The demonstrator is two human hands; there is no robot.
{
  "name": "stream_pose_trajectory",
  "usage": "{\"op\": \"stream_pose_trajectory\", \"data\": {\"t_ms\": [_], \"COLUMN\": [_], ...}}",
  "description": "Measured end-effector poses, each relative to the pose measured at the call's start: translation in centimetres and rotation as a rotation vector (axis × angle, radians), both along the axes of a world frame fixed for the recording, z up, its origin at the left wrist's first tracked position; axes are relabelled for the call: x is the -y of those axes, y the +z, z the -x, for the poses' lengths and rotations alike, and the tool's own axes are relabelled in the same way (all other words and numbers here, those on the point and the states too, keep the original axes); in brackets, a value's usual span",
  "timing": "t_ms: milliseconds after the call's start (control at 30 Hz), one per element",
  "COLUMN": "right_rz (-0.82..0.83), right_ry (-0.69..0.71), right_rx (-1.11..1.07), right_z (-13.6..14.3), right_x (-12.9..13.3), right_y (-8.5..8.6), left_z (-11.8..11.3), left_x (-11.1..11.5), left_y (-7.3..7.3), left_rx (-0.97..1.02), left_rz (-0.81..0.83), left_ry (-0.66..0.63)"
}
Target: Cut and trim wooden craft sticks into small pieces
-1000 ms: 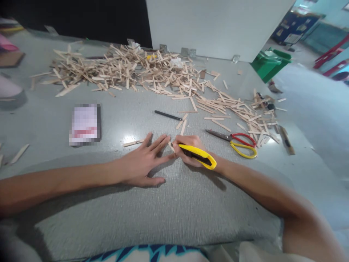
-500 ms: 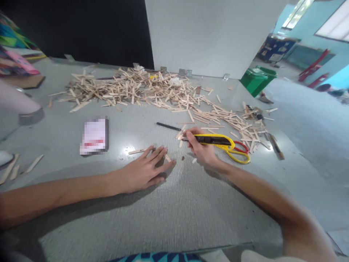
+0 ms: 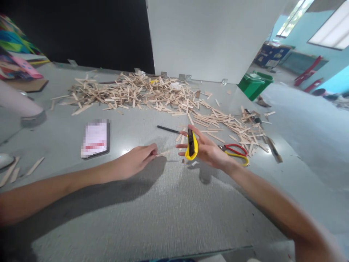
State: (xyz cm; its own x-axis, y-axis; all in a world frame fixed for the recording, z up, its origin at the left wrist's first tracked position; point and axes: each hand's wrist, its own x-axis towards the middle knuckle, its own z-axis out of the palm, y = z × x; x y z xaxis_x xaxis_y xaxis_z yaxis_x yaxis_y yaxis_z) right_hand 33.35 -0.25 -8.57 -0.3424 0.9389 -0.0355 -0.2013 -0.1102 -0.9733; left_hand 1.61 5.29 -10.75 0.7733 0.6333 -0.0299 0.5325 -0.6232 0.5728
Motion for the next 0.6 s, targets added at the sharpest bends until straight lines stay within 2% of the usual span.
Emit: {"op": "stream_pose_trajectory", "data": {"t_ms": [67,167,267,333,433,500,600], "right_rz": [0.052,0.032,-0.067,-0.249,-0.622,-0.822,-1.007], "right_ry": [-0.089,-0.172,-0.049,0.045,0.119,0.129,0.105], "right_rx": [-0.02,0.112,0.389,0.625,0.935,1.072,1.189], "right_z": [0.3,0.7,0.9,0.8,0.3,-0.2,-0.4], "right_x": [0.3,0.9,1.5,1.9,2.3,2.6,3.0], "right_y": [0.0,0.0,0.2,0.4,0.1,-0.4,-1.1], "left_z": [0.0,-0.1,-0.4,-0.5,-0.4,-0.3,-0.2], "left_x": [-0.3,-0.8,-1.1,-1.3,-1.6,-1.9,-2.2], "left_y": [0.3,0.2,0.2,0.3,0.5,0.5,0.4], "left_rx": [0.004,0.014,0.034,0.052,0.065,0.062,0.059], "left_rz": [0.135,0.284,0.332,0.325,0.326,0.351,0.384], "left_ry": [0.017,0.029,0.033,0.031,0.007,-0.024,-0.058]}}
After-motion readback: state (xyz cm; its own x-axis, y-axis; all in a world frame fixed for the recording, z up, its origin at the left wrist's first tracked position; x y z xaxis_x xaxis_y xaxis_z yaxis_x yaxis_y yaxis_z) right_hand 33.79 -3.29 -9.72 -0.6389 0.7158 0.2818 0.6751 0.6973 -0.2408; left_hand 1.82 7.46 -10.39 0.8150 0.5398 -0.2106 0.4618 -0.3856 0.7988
